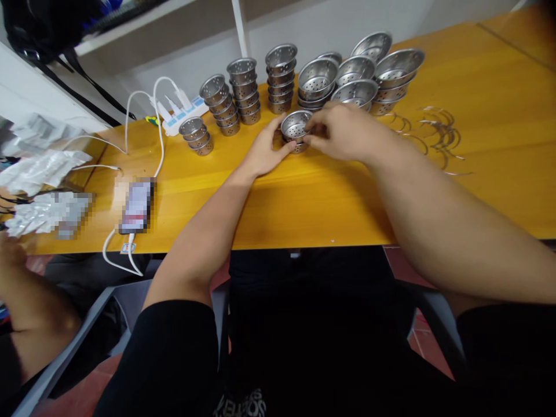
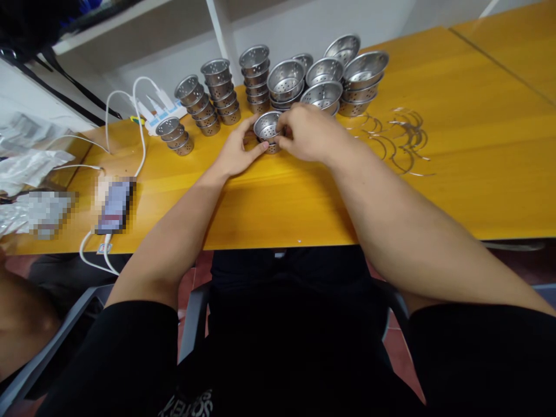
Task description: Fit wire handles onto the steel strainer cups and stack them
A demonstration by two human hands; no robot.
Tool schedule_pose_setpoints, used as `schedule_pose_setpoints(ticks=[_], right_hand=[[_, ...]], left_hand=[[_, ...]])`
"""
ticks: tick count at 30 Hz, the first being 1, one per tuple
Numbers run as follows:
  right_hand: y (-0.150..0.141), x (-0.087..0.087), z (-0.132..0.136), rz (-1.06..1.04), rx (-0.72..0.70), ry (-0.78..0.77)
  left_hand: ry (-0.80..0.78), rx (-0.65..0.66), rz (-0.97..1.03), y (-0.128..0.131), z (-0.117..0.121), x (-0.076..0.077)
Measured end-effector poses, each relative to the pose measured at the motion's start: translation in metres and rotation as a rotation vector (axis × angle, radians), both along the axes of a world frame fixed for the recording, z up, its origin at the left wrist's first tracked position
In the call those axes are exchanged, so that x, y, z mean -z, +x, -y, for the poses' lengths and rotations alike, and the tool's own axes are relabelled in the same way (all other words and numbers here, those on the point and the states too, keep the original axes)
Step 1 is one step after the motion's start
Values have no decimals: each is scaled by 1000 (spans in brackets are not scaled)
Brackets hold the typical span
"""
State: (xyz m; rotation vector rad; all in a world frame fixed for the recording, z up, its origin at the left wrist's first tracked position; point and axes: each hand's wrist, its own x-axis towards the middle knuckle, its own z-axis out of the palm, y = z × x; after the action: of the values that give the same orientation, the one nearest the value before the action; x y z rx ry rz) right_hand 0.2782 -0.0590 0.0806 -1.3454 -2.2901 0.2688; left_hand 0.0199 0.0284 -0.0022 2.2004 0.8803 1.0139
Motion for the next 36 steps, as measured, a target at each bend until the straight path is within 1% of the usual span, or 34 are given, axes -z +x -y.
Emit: schedule_pose_setpoints(ticks=[5,7,10,14,20,25,27,28,30,31,32,34,36], right_hand=[[-10,-15,16,-52,53,-11],[-16,-18,21,-83,11,-11],[-23,-16,23,-92,-102,-43],[-29,-8,22,-64,-190,-103],[-30,-4,21,-68,-236,-111],[-30,1,17,-12,-211,-107],[-29,6,14,17,-187,-96],[-28,8,11,34,-169,-89],[-26,13,7,65,-130,-79],[-26,15,5,81,-116,-81],[-25,16,4,95,-104,-83],[-25,16,2,118,-85,-86],[-25,16,2,141,-79,-89]], left_hand=[[-31,-76,23,0,0,2],[-45,-120,40,0,-2,4],[-77,-154,46,-2,-7,7],[-140,-129,65,-2,-9,8],[-205,-69,91,4,-1,5],[-244,47,93,6,-2,12],[-224,45,78,3,-4,13],[-203,24,70,0,-5,11],[-133,-55,60,-6,-4,-1],[-86,-110,57,-9,-1,-11],[-28,-165,52,-13,3,-24],[93,-291,33,-21,17,-54],[224,-462,9,-33,34,-86]])
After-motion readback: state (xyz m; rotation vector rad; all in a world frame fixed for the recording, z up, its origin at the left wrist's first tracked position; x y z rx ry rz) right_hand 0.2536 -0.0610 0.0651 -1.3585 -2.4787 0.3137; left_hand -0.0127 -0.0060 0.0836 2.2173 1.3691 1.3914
